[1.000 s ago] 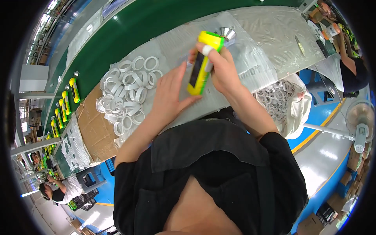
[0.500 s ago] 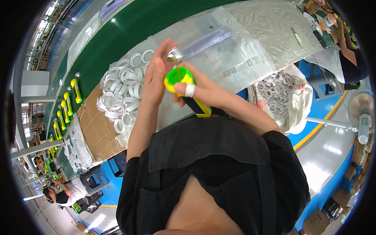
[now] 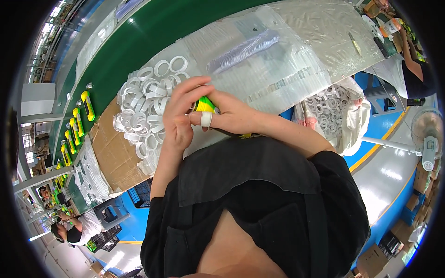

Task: The recorder is assembling the front lens and reflector components onto yellow flashlight casings at a factory assembly line.

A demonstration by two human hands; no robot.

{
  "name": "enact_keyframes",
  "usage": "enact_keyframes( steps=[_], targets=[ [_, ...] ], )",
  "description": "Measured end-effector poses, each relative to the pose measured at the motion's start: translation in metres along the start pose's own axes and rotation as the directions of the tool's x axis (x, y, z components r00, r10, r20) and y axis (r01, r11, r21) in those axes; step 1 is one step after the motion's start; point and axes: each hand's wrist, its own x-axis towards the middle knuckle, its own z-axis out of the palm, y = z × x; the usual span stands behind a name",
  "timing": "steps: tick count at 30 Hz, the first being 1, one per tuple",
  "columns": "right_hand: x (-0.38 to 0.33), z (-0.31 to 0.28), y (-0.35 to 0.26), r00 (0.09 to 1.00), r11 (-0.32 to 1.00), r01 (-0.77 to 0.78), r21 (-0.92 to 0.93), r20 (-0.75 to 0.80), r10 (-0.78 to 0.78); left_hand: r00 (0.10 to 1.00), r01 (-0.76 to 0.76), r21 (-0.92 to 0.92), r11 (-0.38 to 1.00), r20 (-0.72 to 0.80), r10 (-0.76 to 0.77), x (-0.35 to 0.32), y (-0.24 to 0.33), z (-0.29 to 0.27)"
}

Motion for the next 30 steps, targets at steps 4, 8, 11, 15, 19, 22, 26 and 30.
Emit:
enact_keyframes(
  steps=[4, 8, 11, 15, 19, 22, 26, 30],
  targets=[
    [-0.002, 0.002, 0.003, 0.998, 0.996, -0.029, 0.081, -0.054, 0.034, 0.976, -0.214, 0.163, 0.963, 0.083, 0.203, 0.005, -0.011, 0.008],
    [-0.006, -0.013, 0.002, 0.984, 0.922, 0.022, 0.387, -0.173, 0.049, 0.993, 0.028, 0.002, 1.0, -0.111, -0.028, 0.021, -0.022, 0.026],
    [-0.015, -0.026, 0.0, 0.947, 0.954, 0.035, 0.297, -0.314, 0.063, 0.967, 0.206, 0.17, 0.964, -0.188, -0.173, 0.029, -0.063, 0.036],
    [-0.026, -0.035, -0.002, 0.948, 0.963, 0.045, 0.267, -0.315, 0.043, 0.989, 0.143, 0.59, 0.795, -0.059, -0.134, 0.027, -0.093, 0.045],
    [-0.03, -0.037, 0.002, 0.941, 0.967, 0.054, 0.248, -0.336, 0.034, 0.988, 0.149, 0.538, 0.83, -0.04, -0.151, 0.027, -0.101, 0.042],
    [-0.029, -0.036, 0.0, 0.944, 0.976, 0.048, 0.212, -0.33, 0.025, 0.978, 0.21, 0.452, 0.867, -0.095, -0.187, 0.027, -0.091, 0.034],
    [-0.025, -0.032, -0.003, 0.958, 0.983, 0.066, 0.169, -0.285, -0.015, 0.957, 0.263, 0.091, 0.961, -0.152, -0.247, 0.027, -0.042, 0.023],
    [-0.018, -0.024, -0.004, 0.975, 0.972, 0.069, 0.226, -0.222, -0.018, 0.997, -0.08, 0.217, 0.973, -0.004, 0.083, 0.015, -0.007, 0.019]
  ],
)
